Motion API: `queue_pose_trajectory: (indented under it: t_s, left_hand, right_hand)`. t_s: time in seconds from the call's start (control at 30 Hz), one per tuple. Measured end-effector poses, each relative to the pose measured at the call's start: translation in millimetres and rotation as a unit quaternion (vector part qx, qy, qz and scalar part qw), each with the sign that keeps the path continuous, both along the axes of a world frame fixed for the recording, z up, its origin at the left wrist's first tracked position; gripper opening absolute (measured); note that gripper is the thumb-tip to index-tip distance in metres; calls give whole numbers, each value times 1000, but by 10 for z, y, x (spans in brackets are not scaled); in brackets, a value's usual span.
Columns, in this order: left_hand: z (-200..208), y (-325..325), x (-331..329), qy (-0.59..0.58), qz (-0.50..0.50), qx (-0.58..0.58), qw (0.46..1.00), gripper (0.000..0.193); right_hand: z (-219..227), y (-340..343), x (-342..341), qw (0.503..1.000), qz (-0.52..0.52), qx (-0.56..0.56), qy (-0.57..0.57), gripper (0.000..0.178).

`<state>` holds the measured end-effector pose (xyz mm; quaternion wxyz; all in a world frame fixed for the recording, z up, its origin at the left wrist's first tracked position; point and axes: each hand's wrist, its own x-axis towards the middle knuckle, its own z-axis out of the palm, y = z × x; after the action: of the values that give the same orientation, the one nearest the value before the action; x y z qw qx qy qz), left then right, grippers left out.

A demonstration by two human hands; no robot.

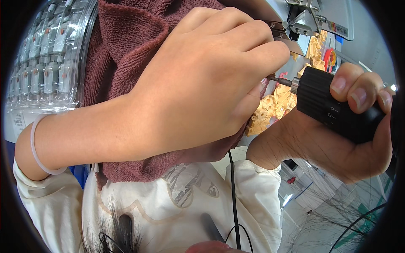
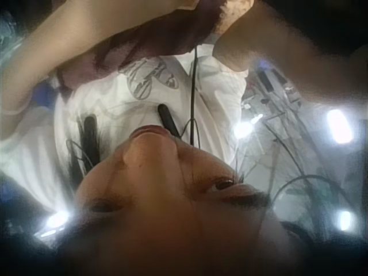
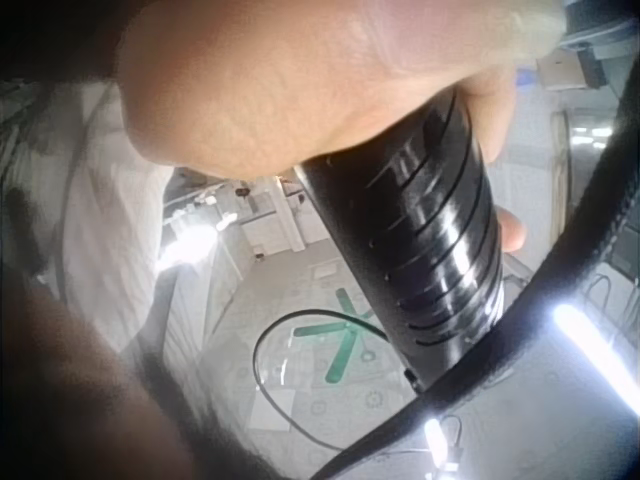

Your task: Assembling plastic toy parts using an electric screwdriver and manual components.

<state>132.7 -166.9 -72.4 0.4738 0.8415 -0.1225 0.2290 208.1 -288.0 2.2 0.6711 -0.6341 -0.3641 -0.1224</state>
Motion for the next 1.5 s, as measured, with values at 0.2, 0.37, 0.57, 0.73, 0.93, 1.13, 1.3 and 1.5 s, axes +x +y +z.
queue_pose_trajectory:
  t_s: [0.2, 0.37, 0.57, 0.73, 0.93, 1.13, 1.3, 1.5]
  left_hand:
    - [-51, -17, 3, -20, 2, -13, 1000, 26]
    - [9, 16, -2, 10, -9, 3, 1000, 26]
    - [1, 13, -16, 13, -7, 9, 1000, 27]
    - [-42, 25, -45, 2, -5, 5, 1000, 28]
    - [-93, 41, -32, -19, 5, 28, 999, 30]
    - [-111, 53, 3, -22, 6, 67, 997, 30]
    - [18, 122, 79, 68, -58, 35, 995, 31]
    - [151, 262, 53, 75, -87, 143, 983, 55]
  right_hand:
    - [-21, -4, -27, 1000, 3, 12, 8, 22]
    - [180, -294, 236, 983, 125, -129, 31, 22]
    - [54, -205, 83, 992, 90, -92, 0, 22]
    - [152, -118, -61, 991, 39, -114, 54, 23]
    - [-89, -23, -38, 994, 68, 37, 75, 24]
    - [-70, -137, 141, 996, 83, -28, 25, 20]
    - [-19, -188, 175, 989, 71, 57, 118, 16]
    - [148, -428, 122, 985, -17, 115, 128, 22]
